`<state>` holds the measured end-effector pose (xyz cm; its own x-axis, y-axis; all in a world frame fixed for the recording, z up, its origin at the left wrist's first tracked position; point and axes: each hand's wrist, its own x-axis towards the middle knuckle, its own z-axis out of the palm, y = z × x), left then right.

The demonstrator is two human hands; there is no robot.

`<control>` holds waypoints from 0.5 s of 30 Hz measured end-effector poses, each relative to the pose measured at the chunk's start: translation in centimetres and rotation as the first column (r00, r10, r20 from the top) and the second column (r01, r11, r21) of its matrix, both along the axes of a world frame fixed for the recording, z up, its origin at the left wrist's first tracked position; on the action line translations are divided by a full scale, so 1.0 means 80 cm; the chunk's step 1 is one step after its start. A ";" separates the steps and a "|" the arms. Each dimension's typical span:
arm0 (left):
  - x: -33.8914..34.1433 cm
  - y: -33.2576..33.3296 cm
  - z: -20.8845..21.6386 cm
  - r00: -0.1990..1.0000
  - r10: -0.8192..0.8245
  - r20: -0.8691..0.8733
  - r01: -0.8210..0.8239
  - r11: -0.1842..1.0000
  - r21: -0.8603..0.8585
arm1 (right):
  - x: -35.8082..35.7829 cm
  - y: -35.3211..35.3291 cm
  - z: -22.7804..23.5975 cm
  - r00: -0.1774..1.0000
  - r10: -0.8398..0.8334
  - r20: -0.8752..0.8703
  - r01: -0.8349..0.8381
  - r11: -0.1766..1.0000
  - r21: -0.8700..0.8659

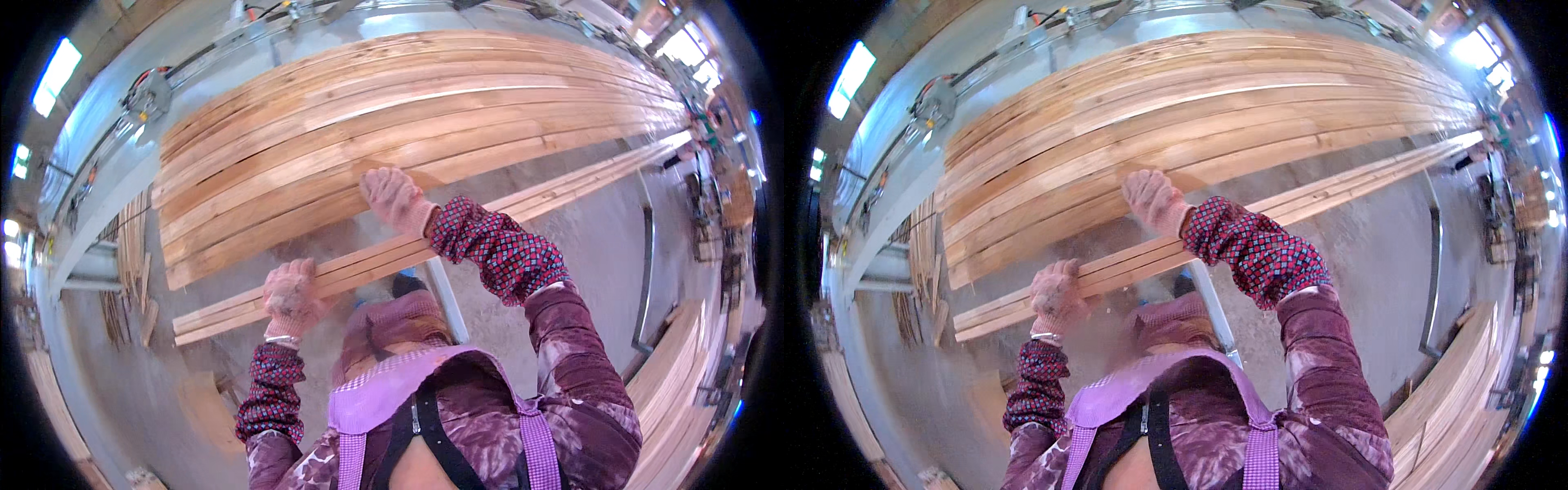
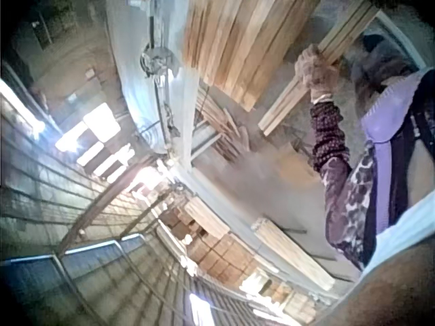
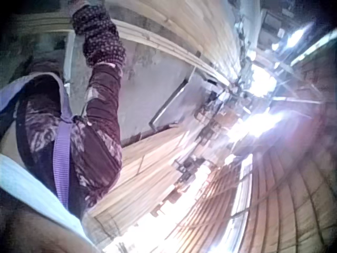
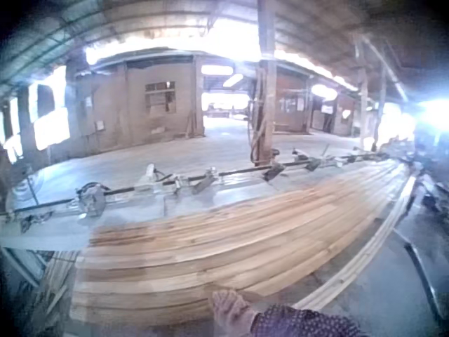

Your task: The person pours a liquid from a red bucket into a machine hopper using a ladle. The person then walks to a stack of wooden planks, picks up a bundle, and places it onto a metal rack. The person repeats this process, moving multiple bundles of planks from the floor to the rack.

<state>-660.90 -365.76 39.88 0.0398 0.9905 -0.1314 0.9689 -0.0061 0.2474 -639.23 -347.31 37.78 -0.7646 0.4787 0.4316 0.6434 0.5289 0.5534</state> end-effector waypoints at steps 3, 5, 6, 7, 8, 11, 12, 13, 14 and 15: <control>0.002 0.001 0.006 0.984 -0.065 -0.164 0.118 0.934 0.336 | -0.005 0.012 -0.012 0.992 0.038 0.118 -0.042 0.999 0.033; -0.002 -0.007 -0.001 0.992 -0.048 -0.113 0.097 0.871 0.481 | 0.010 0.033 0.006 0.960 0.268 -0.080 -0.273 0.831 -0.486; 0.000 -0.008 -0.005 0.996 -0.054 -0.075 0.086 0.827 0.556 | 0.015 0.038 0.037 0.970 0.236 -0.052 -0.183 0.575 -0.798; -0.001 -0.014 -0.003 0.994 -0.042 -0.099 0.085 0.863 0.499 | 0.015 0.037 0.077 0.975 0.222 -0.016 -0.064 0.214 -0.975; 0.002 -0.007 0.001 0.992 -0.073 -0.101 0.112 0.882 0.457 | 0.027 0.036 0.107 0.981 0.182 0.059 0.090 -0.166 -0.982; 0.003 0.002 0.027 0.991 -0.117 -0.061 0.125 0.980 0.155 | 0.027 0.034 0.093 0.998 -0.033 0.054 0.046 -0.202 -0.978; 0.001 0.001 0.020 0.992 -0.121 -0.037 0.125 0.977 0.172 | 0.025 0.033 0.076 0.987 -0.133 -0.091 -0.090 0.018 -0.996; -0.002 -0.006 0.016 0.994 -0.112 -0.015 0.112 0.976 0.184 | 0.012 0.035 0.063 0.969 -0.077 -0.235 -0.187 0.396 -0.899; 0.000 -0.006 0.019 0.993 -0.118 0.001 0.116 0.978 0.176 | 0.004 0.035 0.053 0.937 0.013 -0.348 -0.253 0.712 -0.655; 0.002 -0.004 0.024 0.992 -0.123 0.016 0.119 0.979 0.168 | 0.000 0.038 0.041 0.954 0.077 -0.291 -0.215 0.849 -0.482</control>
<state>-660.72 -366.05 41.77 0.1619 0.9861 0.0370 0.9517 -0.1660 0.2584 -639.25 -344.30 41.08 -0.7419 0.5730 0.3483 0.6158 0.7877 0.0158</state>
